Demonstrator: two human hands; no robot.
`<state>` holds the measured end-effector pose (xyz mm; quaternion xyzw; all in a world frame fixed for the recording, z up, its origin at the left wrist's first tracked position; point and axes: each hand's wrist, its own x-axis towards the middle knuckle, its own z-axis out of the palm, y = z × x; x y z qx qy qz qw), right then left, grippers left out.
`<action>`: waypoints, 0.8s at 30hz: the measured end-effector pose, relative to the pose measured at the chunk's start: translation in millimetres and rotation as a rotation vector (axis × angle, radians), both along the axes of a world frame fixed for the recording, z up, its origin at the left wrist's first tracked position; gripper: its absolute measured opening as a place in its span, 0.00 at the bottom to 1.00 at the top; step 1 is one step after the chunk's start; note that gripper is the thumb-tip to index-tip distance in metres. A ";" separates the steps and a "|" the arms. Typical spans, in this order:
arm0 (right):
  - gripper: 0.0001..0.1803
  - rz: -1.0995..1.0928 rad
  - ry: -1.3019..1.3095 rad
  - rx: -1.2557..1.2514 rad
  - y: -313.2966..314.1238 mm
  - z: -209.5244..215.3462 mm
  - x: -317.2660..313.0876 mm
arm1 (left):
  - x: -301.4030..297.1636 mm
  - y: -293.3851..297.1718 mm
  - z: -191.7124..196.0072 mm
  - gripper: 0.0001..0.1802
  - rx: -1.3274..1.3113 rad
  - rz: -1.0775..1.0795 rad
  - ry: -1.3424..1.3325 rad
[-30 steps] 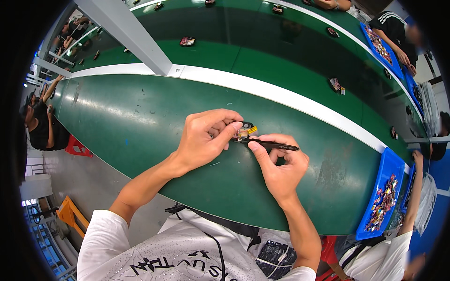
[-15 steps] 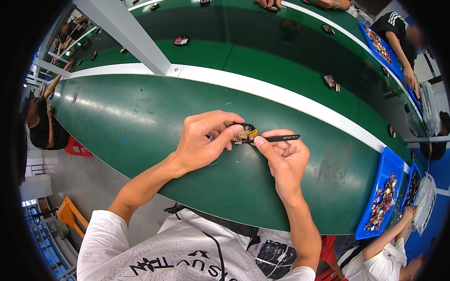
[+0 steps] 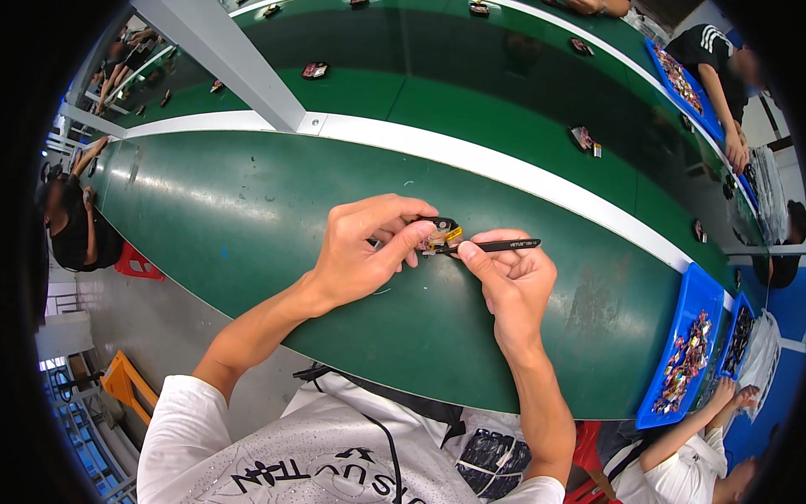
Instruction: Assembling small electronic components onto a circuit board using tweezers on a factory assembly line.
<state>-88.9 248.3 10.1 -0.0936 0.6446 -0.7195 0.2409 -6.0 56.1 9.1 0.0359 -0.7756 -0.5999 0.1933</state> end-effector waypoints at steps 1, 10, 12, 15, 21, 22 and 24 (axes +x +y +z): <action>0.09 0.003 -0.004 0.000 -0.1 -0.4 -0.1 | -0.1 -0.4 -1.2 0.08 0.002 0.002 0.007; 0.08 -0.005 0.006 -0.029 2.2 -2.4 -1.1 | 0.4 -0.2 8.9 0.11 0.122 -0.053 -0.084; 0.08 -0.001 0.023 -0.045 3.2 -0.3 -0.8 | -0.2 -2.2 6.0 0.12 0.205 -0.094 -0.116; 0.09 -0.045 0.151 -0.108 1.2 -3.1 3.9 | -0.8 -3.4 4.3 0.14 0.347 -0.139 -0.161; 0.09 -0.093 0.473 -0.086 4.1 -13.1 7.8 | -1.3 -4.4 5.2 0.14 0.463 -0.194 -0.198; 0.09 -0.100 0.514 -0.075 4.0 -13.4 8.4 | -1.2 -4.2 5.5 0.14 0.468 -0.198 -0.198; 0.08 -0.110 0.597 -0.057 1.8 -13.1 9.4 | -1.0 -5.4 4.5 0.14 0.464 -0.201 -0.189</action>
